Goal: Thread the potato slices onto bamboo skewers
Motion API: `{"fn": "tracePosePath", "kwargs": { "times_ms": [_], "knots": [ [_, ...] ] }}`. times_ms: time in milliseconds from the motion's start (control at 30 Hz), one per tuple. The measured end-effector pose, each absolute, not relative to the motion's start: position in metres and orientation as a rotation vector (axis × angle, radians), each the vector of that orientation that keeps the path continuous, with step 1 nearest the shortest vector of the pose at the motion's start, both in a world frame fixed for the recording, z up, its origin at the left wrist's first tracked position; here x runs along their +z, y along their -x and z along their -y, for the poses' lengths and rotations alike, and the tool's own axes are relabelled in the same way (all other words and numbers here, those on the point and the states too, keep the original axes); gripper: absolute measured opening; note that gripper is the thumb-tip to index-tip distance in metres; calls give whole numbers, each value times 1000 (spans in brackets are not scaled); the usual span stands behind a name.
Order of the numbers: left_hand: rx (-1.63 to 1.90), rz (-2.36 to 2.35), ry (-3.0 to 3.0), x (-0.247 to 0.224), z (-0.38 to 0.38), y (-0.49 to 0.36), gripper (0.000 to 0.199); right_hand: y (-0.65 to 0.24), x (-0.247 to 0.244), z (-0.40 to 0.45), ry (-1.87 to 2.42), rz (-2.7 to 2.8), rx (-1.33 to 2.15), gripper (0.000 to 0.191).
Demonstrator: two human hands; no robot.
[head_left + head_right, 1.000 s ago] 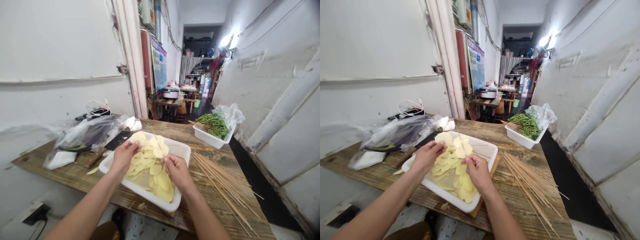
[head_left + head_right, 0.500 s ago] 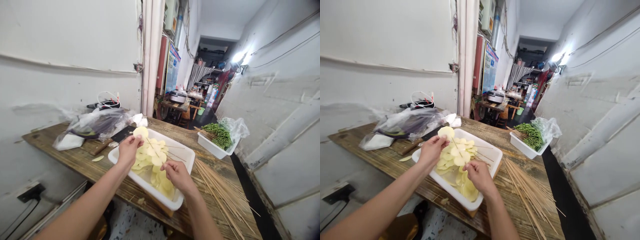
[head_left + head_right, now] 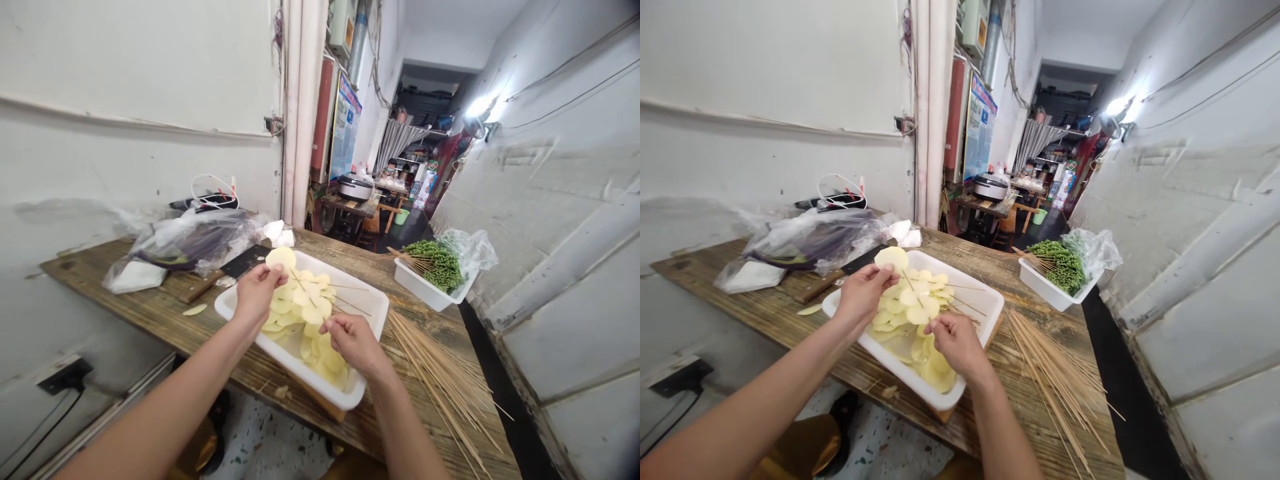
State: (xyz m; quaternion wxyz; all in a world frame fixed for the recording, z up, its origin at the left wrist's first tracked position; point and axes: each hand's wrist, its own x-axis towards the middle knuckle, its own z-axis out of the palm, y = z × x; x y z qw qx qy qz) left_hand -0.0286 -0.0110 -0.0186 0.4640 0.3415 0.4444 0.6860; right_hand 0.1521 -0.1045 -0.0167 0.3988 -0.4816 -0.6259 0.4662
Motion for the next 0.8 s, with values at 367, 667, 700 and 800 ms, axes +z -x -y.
{"fn": "tracePosePath", "kwargs": {
  "times_ms": [367, 667, 700, 800],
  "knots": [
    [1663, -1100, -917, -24, 9, 31, 34, -153, -16, 104, 1230, 1617, 1134, 27],
    [1608, -1072, -1030, -23, 13, 30, 35, -153, -20, 103, 1211, 1635, 1102, 28],
    [1584, -1073, -1069, -23, 15, 29, 33, -153, -21, 102, 1214, 1628, 1093, 28],
    [1521, -1085, -1161, -20, 19, 25, 30, -153, -23, 101, 1229, 1601, 1063, 27]
  ]
}}
